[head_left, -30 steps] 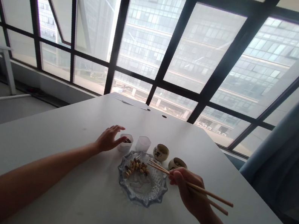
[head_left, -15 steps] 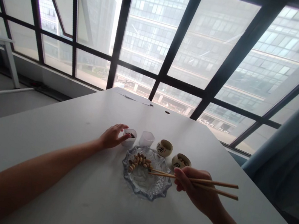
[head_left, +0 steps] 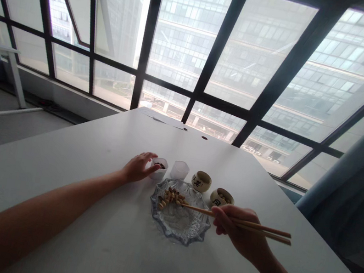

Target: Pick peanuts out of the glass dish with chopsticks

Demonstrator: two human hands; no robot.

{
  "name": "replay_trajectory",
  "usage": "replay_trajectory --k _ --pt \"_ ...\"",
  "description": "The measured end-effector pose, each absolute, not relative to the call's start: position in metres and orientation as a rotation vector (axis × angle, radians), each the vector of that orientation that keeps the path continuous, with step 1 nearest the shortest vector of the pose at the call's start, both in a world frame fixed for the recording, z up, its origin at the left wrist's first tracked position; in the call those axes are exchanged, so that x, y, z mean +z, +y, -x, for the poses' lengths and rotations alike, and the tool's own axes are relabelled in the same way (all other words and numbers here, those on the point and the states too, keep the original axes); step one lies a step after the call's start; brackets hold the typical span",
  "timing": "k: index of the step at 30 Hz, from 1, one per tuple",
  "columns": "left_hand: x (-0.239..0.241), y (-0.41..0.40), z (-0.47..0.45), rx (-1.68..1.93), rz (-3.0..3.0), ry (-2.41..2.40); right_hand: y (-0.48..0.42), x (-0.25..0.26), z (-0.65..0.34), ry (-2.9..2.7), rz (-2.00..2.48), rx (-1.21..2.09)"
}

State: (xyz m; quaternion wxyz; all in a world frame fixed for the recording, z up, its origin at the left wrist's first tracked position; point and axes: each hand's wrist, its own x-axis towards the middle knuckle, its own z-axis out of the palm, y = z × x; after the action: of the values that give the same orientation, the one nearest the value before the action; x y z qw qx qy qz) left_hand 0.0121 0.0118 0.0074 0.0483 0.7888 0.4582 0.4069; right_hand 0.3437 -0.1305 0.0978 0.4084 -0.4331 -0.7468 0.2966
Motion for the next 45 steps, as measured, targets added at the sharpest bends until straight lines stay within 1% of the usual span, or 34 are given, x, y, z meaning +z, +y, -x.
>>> replay_trajectory --k 6,12,20,24,28,31,35,38,41,45 --pt "0.007 0.012 -0.012 1.223 -2.42 1.408 -0.11 0.098 -0.359 -1.208 1.155 0.865" --pt "0.007 0.012 -0.012 1.235 -2.41 1.404 -0.098 0.09 -0.37 -1.032 1.129 0.912" --pt "0.005 0.011 -0.011 1.185 -2.474 1.364 -0.098 0.091 -0.371 -1.06 1.138 0.897" --pt "0.004 0.012 -0.01 1.159 -2.517 1.315 -0.101 0.092 -0.37 -1.149 1.16 0.742" --pt "0.002 0.013 -0.01 1.196 -2.521 1.276 -0.105 0.091 -0.371 -1.352 1.165 0.576" --pt "-0.001 0.014 -0.01 1.242 -2.512 1.242 -0.108 0.091 -0.37 -1.465 1.157 0.528" --pt "-0.001 0.014 -0.009 1.246 -2.514 1.24 -0.109 0.092 -0.368 -1.453 1.138 0.532" --pt "0.009 0.014 -0.012 1.227 -2.54 1.266 -0.108 0.093 -0.367 -1.391 1.114 0.578" --pt "0.03 0.015 -0.027 1.154 -2.612 1.343 -0.107 0.093 -0.368 -1.364 1.097 0.622" --pt "0.059 0.019 -0.065 0.838 -2.73 1.358 -0.106 0.091 -0.367 -1.329 1.089 0.605"
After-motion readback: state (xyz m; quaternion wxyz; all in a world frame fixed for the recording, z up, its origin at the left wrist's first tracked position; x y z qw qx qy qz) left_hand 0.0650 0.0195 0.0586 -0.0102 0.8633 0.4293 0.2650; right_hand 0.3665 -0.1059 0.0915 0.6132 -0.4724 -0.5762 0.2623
